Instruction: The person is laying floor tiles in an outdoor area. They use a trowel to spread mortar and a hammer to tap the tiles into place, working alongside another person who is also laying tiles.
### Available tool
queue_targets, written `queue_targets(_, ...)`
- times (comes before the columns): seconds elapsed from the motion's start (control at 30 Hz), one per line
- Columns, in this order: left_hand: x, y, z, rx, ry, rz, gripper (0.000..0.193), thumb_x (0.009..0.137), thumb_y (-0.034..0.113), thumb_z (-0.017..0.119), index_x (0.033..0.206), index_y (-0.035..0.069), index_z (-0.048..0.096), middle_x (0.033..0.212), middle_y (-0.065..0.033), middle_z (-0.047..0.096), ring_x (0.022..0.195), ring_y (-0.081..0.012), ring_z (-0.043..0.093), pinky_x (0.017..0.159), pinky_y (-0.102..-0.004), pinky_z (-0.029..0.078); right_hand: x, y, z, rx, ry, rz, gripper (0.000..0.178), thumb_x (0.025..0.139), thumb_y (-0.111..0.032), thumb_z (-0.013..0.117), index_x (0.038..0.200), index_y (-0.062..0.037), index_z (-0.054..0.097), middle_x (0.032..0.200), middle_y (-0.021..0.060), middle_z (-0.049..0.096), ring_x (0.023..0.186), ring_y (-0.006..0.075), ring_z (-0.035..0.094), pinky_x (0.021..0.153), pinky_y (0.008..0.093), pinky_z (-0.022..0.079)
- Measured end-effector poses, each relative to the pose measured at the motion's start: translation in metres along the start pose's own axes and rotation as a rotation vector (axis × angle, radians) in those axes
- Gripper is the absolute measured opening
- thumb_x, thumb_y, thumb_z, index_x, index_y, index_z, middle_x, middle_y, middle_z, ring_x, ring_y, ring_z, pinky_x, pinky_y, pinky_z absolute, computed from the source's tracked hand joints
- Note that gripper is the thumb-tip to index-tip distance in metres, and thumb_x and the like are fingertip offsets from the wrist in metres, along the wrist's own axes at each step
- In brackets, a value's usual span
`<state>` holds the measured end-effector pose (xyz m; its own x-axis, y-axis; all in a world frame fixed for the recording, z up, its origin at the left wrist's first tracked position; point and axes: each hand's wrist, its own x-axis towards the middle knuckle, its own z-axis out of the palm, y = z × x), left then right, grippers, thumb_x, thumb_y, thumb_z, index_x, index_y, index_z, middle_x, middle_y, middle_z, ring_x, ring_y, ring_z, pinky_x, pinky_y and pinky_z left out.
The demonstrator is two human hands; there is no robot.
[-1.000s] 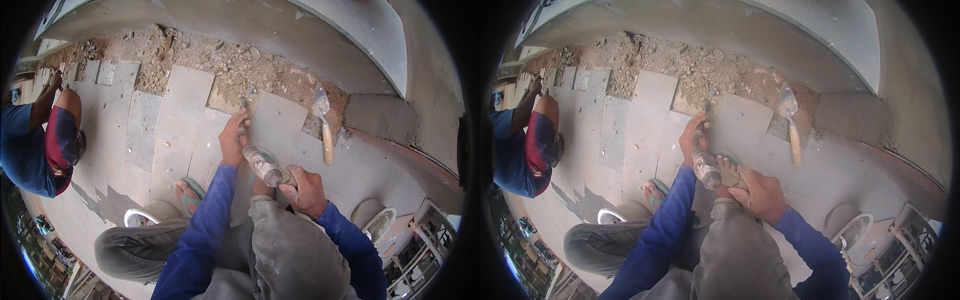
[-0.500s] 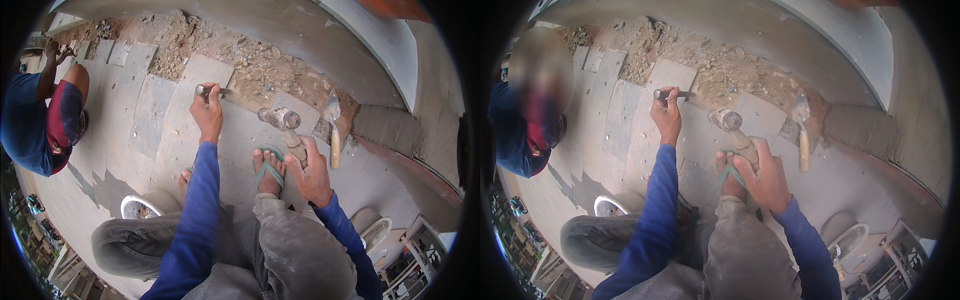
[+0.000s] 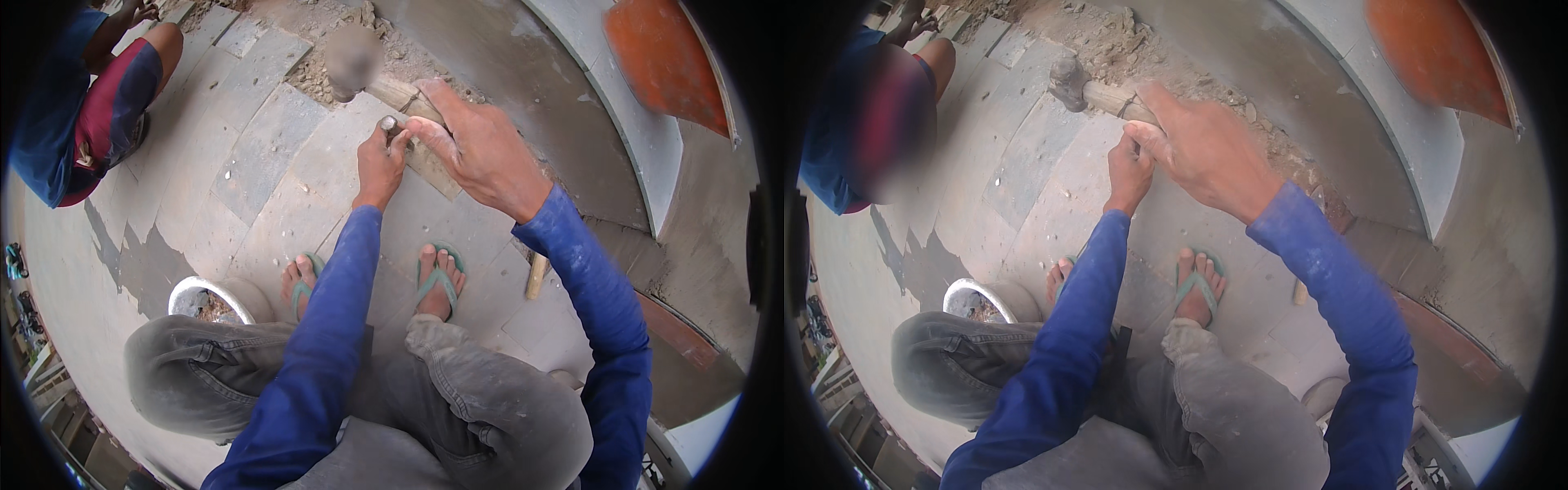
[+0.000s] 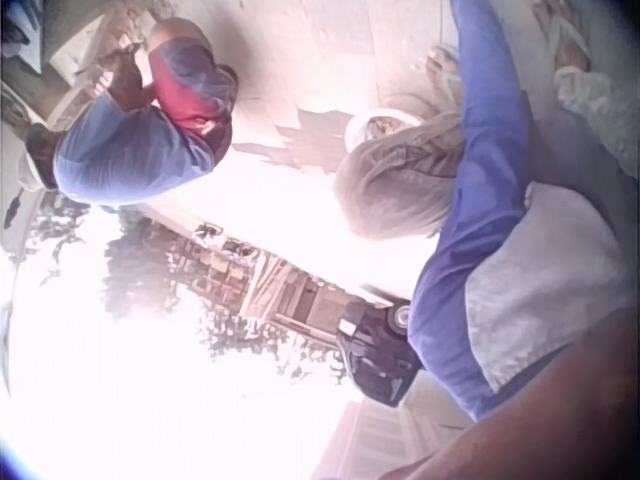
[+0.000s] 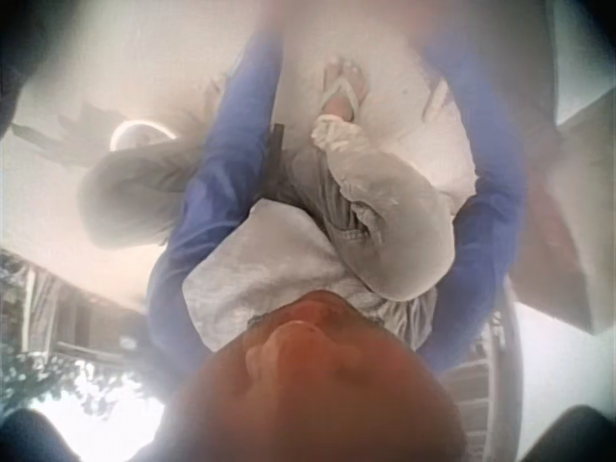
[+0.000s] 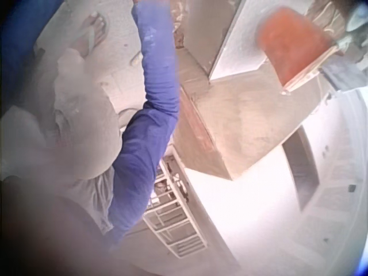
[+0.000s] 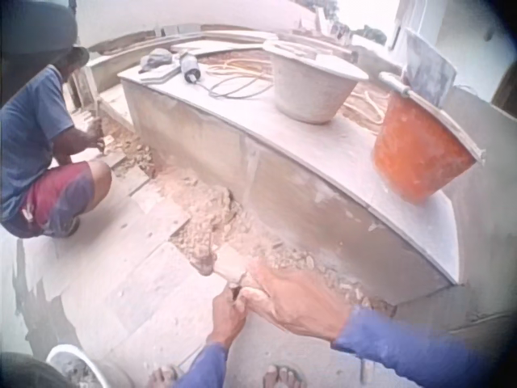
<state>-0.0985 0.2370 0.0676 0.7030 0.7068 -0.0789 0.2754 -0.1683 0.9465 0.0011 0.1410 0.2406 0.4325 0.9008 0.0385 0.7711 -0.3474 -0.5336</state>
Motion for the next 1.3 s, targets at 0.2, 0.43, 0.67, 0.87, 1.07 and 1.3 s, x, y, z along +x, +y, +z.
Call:
queue_targets(0.2,0.000,-0.004,-0.002,0.003,-0.035,0.055,0.021,0.093,0.019,0.070,0.101,0.000,0.065,0.086,-0.0186,0.072,0.081,-0.0357,0.072,0.072,-0.0399,0.054,0.018,-0.009,-0.016,-0.239,-0.235,0.078,0.037,0.102,-0.040,0.053,0.117,-0.0064,0.054,0.075,0.0200,0.065,0.074,0.0396,0.065,0.065,0.0508,0.049)
queue_targets(0.43,0.006,-0.008,0.007,0.045,-0.043,0.154,0.023,0.092,0.020,0.071,0.103,0.001,0.065,0.090,-0.0197,0.072,0.084,-0.0385,0.070,0.072,-0.0417,0.054,-0.008,0.024,-0.013,-0.293,-0.323,0.140,0.038,0.102,-0.043,0.051,0.116,-0.0072,0.053,0.077,0.0196,0.065,0.074,0.0395,0.064,0.064,0.0493,0.050)
queue_targets(0.67,0.000,-0.013,0.006,0.096,-0.077,0.177,0.019,0.092,0.018,0.070,0.102,0.002,0.065,0.089,-0.0199,0.072,0.083,-0.0389,0.070,0.071,-0.0417,0.053,-0.014,-0.002,-0.006,-0.063,0.010,-0.028,0.035,0.100,-0.040,0.055,0.114,-0.0083,0.052,0.071,0.0185,0.064,0.068,0.0402,0.064,0.062,0.0501,0.049)
queue_targets(0.87,-0.003,-0.010,0.005,0.016,-0.066,0.109,0.020,0.092,0.018,0.070,0.103,0.001,0.066,0.088,-0.0195,0.072,0.082,-0.0390,0.070,0.071,-0.0424,0.054,-0.002,-0.004,-0.017,-0.246,-0.175,0.070,0.035,0.100,-0.040,0.056,0.114,-0.0084,0.052,0.071,0.0176,0.065,0.068,0.0400,0.065,0.061,0.0507,0.050)
queue_targets(1.07,-0.006,-0.010,0.010,0.080,-0.044,0.153,0.019,0.093,0.017,0.070,0.103,0.002,0.066,0.089,-0.0184,0.073,0.082,-0.0358,0.071,0.073,-0.0418,0.054,-0.025,0.023,-0.004,-0.268,-0.263,0.162,0.038,0.101,-0.043,0.054,0.114,-0.0077,0.051,0.068,0.0188,0.063,0.066,0.0410,0.064,0.060,0.0509,0.049)
queue_targets(1.3,-0.005,-0.020,0.004,-0.056,0.059,-0.013,0.015,0.096,0.019,0.068,0.100,0.004,0.068,0.085,-0.0092,0.073,0.078,-0.0183,0.067,0.072,-0.0338,0.052,-0.037,0.007,-0.018,-0.050,0.046,0.290,0.042,0.101,-0.044,0.054,0.118,-0.0051,0.052,0.063,0.0204,0.059,0.063,0.0424,0.062,0.058,0.0516,0.046)
